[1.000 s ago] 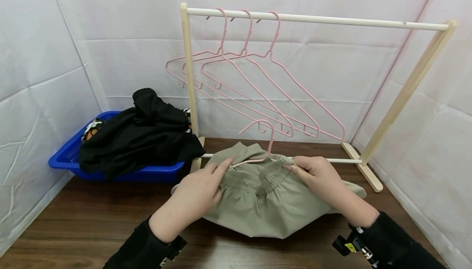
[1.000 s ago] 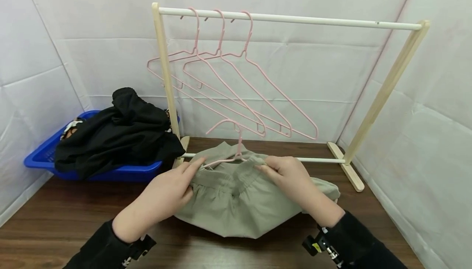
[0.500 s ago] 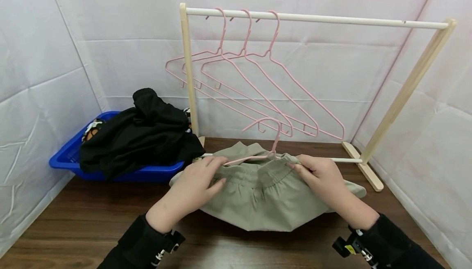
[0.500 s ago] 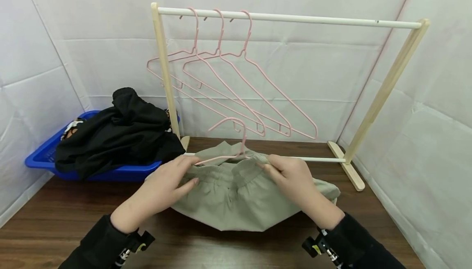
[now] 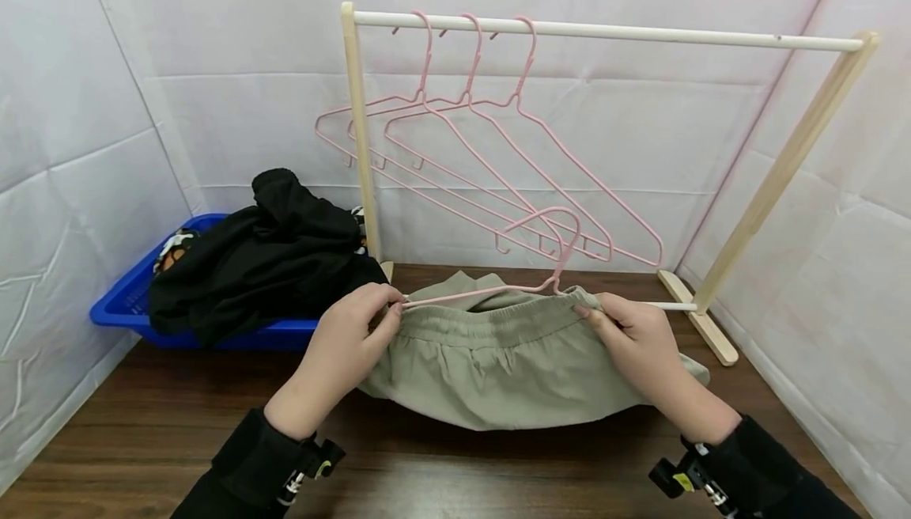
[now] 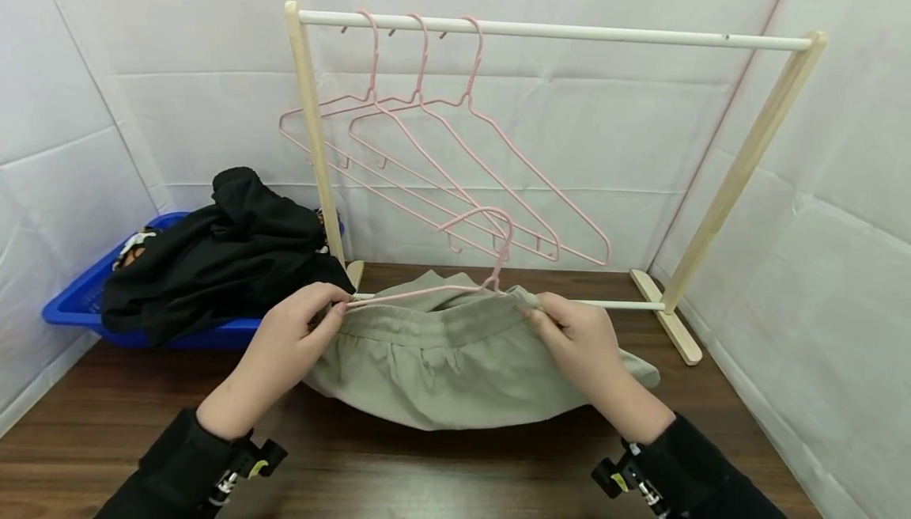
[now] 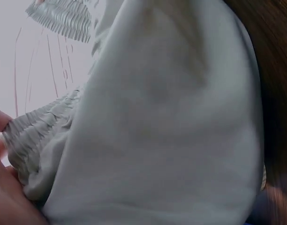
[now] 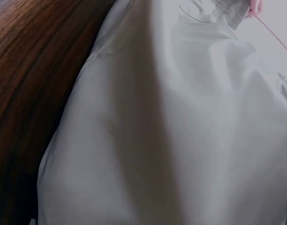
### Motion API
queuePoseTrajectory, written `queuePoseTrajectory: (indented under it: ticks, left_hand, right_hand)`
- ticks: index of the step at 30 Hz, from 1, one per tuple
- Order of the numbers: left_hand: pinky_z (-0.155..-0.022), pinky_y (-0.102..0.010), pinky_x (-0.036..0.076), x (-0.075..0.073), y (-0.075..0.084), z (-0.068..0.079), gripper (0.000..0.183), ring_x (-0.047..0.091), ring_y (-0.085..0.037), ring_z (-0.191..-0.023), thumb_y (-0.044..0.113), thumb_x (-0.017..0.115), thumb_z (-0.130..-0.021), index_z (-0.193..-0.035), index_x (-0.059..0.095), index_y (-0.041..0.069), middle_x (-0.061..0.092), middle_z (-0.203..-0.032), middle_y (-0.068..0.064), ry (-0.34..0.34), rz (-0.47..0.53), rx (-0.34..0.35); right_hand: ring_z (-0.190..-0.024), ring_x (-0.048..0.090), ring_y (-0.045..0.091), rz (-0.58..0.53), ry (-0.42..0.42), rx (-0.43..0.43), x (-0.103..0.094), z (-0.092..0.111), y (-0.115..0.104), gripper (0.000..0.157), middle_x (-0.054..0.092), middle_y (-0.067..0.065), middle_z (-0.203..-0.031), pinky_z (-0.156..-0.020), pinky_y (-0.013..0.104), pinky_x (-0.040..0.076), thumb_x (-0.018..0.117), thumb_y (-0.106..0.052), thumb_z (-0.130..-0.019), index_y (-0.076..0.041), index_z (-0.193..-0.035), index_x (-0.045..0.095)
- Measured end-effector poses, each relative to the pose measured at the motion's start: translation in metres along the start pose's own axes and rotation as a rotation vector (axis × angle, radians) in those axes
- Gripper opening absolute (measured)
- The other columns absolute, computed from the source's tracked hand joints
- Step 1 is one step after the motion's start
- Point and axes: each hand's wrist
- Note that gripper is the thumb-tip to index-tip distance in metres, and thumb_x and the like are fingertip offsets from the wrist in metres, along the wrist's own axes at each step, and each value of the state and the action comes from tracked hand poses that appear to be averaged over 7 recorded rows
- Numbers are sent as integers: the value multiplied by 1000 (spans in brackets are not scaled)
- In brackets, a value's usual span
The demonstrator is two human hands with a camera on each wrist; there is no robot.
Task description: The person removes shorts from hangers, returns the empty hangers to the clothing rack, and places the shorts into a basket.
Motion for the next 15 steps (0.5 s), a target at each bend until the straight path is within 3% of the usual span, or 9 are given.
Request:
queuePoseTrajectory:
  ticks: [7,15]
  left_hand:
    - [-77,-37,46,-5,-5,-1,23,55,-15,-83,5,46,-97,-96,68,13,63,-98,2,-13,19,-106]
    - [-80,-39,46,-8,-7,-2,27,56,-17,-88,3,46,-90,-99,69,13,65,-103,0,-58,11,-155]
  right_hand:
    - [-49,29,2,-6,19,62,-3,3,5,17,33,-13,-57,-44,22,25,71,0,-86,-16,-82,70]
    - [-47,22,1,-24,-27,161,-5,4,10,18,28,-12,-56,-42,25,24,69,0,-88,-16,-80,68]
Point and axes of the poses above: each hand's wrist, its own z-axis away from the middle knuckle, its own x-axis out of the palm, y = z × x
